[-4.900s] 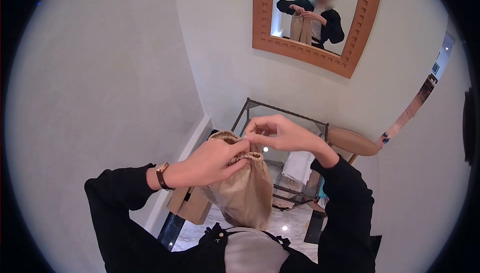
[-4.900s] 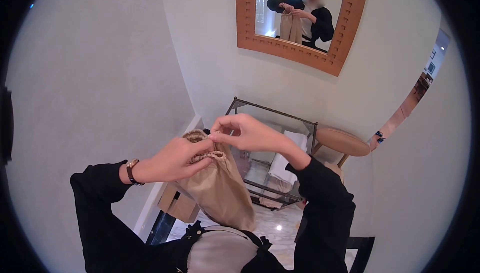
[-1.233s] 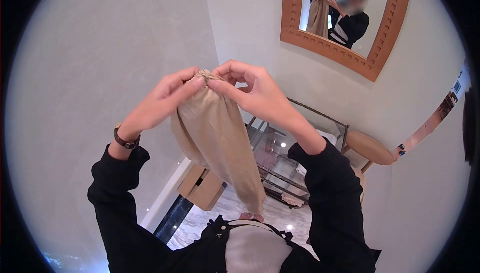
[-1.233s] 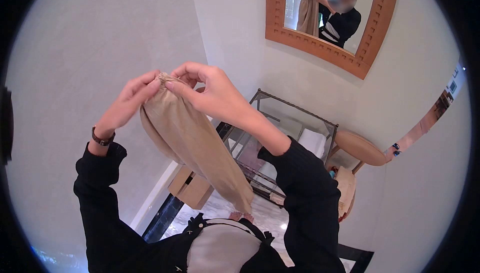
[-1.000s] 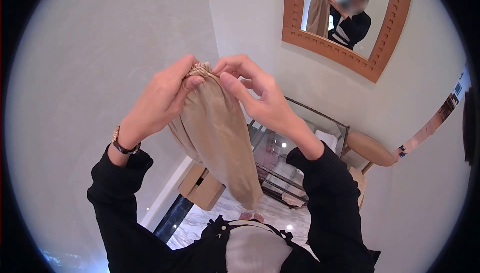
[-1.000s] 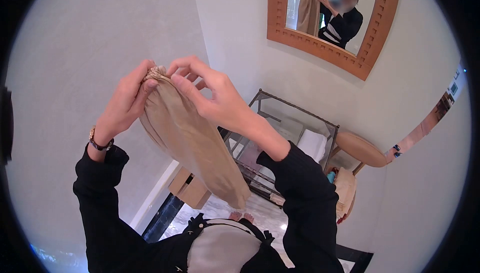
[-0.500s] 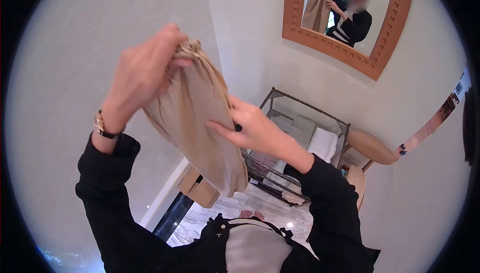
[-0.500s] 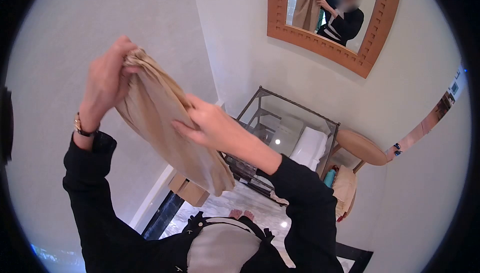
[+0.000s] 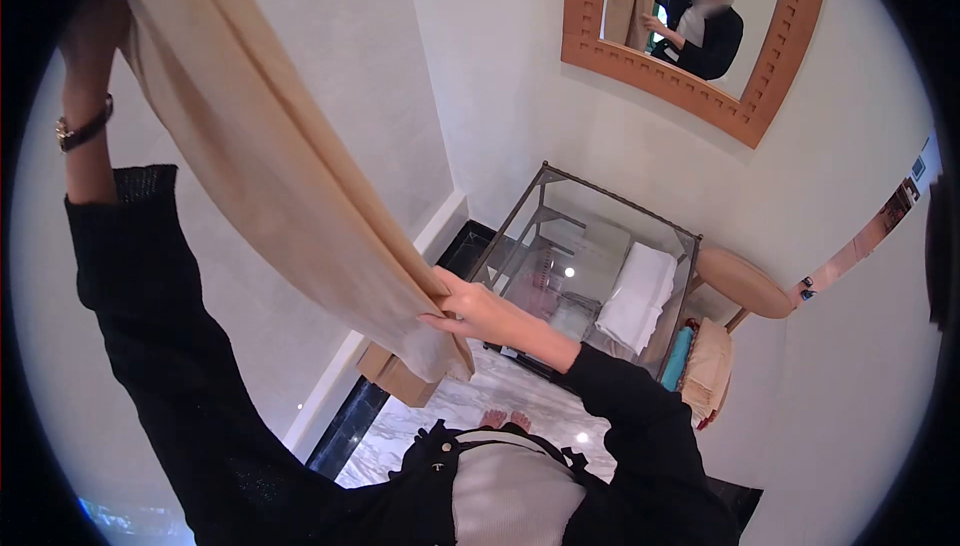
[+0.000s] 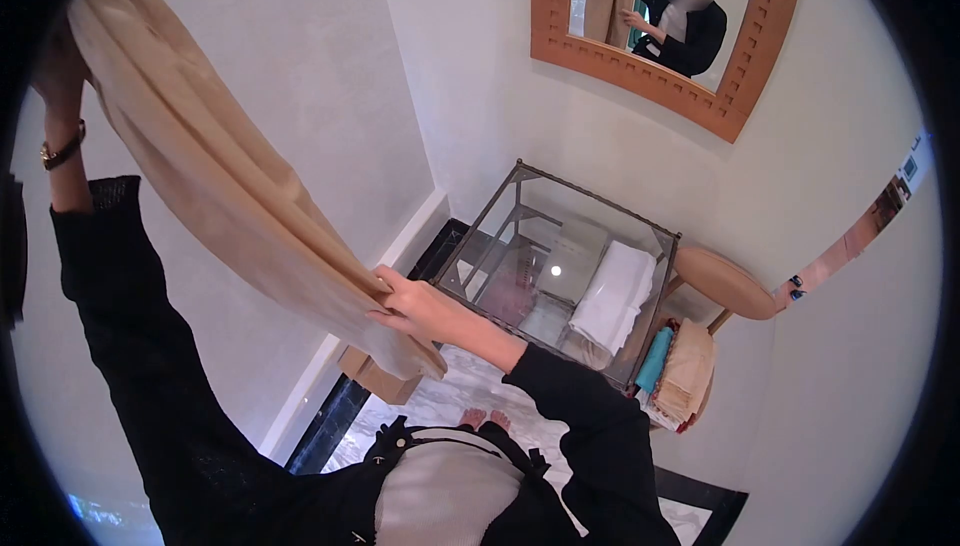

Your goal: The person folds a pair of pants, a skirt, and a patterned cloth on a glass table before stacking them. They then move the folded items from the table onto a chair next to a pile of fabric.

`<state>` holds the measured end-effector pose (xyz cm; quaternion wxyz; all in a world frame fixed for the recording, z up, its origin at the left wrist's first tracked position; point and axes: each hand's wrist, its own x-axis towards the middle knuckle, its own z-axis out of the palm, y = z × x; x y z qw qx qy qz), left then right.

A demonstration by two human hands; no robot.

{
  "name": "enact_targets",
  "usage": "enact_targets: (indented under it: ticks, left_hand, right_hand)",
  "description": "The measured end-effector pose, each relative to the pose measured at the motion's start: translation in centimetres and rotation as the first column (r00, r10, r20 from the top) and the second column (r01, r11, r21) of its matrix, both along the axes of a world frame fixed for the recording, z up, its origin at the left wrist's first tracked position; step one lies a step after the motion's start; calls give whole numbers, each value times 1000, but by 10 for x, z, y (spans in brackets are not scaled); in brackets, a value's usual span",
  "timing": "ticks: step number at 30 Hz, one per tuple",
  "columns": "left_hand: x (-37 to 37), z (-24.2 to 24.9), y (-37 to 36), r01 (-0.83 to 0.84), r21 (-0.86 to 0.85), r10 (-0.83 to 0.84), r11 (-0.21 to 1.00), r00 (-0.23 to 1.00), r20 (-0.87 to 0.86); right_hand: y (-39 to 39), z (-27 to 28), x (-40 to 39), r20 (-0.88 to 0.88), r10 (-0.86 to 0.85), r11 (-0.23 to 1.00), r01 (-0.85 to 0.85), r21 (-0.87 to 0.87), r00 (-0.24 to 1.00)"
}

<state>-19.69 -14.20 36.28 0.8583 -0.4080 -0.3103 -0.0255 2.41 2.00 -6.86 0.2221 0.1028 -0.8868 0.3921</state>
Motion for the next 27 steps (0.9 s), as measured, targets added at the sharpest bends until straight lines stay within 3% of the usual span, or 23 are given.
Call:
enact_targets:
  ticks: [1, 3, 4, 7, 10, 13, 16, 19, 21, 23, 24, 25, 26, 27]
  left_hand:
    - [1, 7, 4, 86, -58, -87, 995, 996, -20]
    - [4, 21, 13, 250, -176, -261, 952, 964, -43]
    - [-1, 33, 13, 201, -191, -212, 961, 976, -41]
    - [-7, 58, 10, 171, -175, -171, 970, 985, 13]
    - [-13, 84, 0, 117, -128, -105, 985, 990, 96]
    - [-28, 110, -16, 39, -66, -25, 997, 979, 200]
    - [-47, 135, -37, -51, -17, 54, 999, 946, 318]
    - [-73, 157, -62, -162, 3, 144, 987, 888, 438]
    - [-105, 180, -91, -265, -22, 239, 964, 827, 508]
    - [-124, 167, -100, -299, -82, 292, 951, 775, 560]
    - [-80, 113, -75, -73, 21, 41, 997, 754, 655]
    - [-100, 101, -84, -6, 6, 0, 1000, 683, 730]
    - [-118, 93, -97, -69, -57, 88, 996, 638, 765]
    - [-122, 71, -101, 44, -42, 9, 998, 578, 816]
  right_hand:
    - [-1, -7, 2, 99, 1, 1000, -1, 0, 995]
    - [-5, -44, 0, 12, -39, 992, 38, 119, 999]
    - [-7, -68, -2, -32, -55, 983, 60, 176, 998]
    - [-23, -145, 5, 119, -194, 957, 161, 242, 974]
    - [-37, -204, 19, 168, -284, 945, 246, 215, 944]
    - [-40, -256, 36, 407, -251, 966, 200, 164, 878]
    - [-38, -289, 48, 312, -301, 953, 269, 141, 901]
    - [-14, -312, 64, 322, -222, 974, 191, 124, 920]
    - [7, -327, 78, 355, -210, 968, 244, -54, 911]
    - [28, -323, 99, 398, -225, 942, 303, -144, 889]
    - [41, -307, 112, 424, -249, 931, 336, -144, 871]
    - [53, -290, 129, 524, -235, 895, 392, -212, 819]
    - [65, -269, 149, 616, -208, 850, 451, -270, 760]
    - [78, -254, 168, 622, -238, 826, 492, -274, 746]
